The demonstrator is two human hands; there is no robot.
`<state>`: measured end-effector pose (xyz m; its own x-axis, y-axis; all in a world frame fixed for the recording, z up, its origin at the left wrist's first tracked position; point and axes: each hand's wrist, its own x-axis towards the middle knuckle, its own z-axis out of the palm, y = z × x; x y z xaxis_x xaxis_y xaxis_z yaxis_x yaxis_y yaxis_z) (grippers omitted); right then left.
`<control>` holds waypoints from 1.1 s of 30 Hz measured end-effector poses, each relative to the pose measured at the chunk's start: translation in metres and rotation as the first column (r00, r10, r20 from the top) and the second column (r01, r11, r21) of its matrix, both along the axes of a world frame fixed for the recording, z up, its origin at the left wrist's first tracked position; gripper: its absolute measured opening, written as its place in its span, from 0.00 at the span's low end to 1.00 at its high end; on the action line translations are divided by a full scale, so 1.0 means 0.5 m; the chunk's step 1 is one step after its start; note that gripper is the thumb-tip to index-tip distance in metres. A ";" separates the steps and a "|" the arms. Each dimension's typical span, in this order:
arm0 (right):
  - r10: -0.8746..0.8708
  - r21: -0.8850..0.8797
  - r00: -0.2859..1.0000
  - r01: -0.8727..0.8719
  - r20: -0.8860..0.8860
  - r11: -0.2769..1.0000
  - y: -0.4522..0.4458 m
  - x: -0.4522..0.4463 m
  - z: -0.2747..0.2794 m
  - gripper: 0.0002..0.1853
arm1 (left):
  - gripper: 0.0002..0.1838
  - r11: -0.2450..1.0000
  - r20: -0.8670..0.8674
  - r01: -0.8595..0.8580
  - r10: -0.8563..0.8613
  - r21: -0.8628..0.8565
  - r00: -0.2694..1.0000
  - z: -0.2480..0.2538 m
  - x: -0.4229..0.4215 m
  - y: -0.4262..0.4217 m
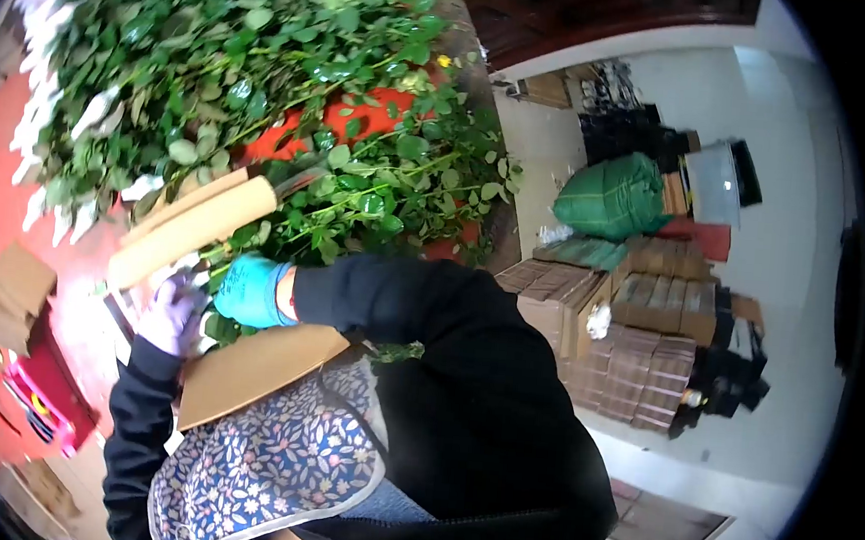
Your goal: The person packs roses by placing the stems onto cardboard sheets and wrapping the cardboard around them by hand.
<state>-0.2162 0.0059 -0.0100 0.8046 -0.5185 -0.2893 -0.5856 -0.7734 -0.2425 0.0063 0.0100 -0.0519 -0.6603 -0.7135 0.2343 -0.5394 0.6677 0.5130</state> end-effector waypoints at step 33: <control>-0.080 0.267 0.992 0.105 -0.102 0.958 -0.037 -0.047 0.084 0.07 | 0.13 0.966 -0.059 0.075 -0.063 0.247 0.996 0.033 -0.010 -0.014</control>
